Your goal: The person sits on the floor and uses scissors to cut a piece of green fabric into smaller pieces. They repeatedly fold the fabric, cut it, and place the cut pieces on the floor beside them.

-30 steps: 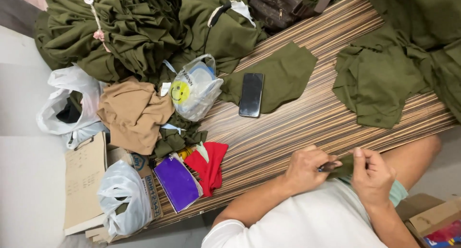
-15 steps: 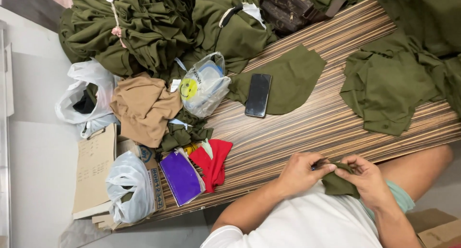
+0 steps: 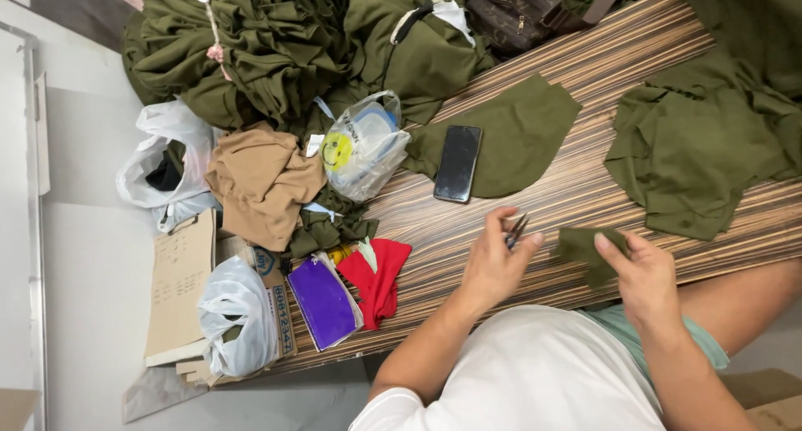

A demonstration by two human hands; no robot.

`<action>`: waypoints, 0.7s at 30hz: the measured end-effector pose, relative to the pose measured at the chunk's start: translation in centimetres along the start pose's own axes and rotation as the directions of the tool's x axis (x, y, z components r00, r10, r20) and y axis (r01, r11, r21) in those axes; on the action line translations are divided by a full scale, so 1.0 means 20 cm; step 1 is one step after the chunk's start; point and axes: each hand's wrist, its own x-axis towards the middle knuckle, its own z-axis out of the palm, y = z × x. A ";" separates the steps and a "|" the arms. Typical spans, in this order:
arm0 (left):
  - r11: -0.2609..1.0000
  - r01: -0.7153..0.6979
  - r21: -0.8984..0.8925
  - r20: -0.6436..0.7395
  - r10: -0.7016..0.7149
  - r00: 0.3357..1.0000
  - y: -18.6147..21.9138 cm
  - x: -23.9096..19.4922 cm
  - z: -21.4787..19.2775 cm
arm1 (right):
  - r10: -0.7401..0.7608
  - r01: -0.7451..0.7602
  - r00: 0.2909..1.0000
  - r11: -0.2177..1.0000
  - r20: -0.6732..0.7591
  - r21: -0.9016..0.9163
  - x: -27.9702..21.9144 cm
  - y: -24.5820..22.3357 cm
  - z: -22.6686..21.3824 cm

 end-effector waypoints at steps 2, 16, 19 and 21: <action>0.974 -0.223 -0.047 -0.025 0.222 0.975 0.05 -0.03 0.06 | -0.029 0.030 0.999 0.999 -0.031 0.026 0.03 -0.09 0.06; 0.694 -0.719 -0.028 -0.282 0.685 0.672 0.11 0.02 0.14 | -0.023 0.057 0.997 0.876 -0.077 0.478 -0.02 -0.36 0.27; 0.684 -0.729 0.001 -0.296 0.697 0.653 0.09 0.04 0.16 | -0.037 0.054 0.998 0.872 -0.045 0.486 -0.03 -0.36 0.25; 0.673 -0.739 0.013 -0.295 0.709 0.641 0.10 0.03 0.15 | -0.073 0.083 0.997 0.868 -0.038 0.489 -0.04 -0.37 0.25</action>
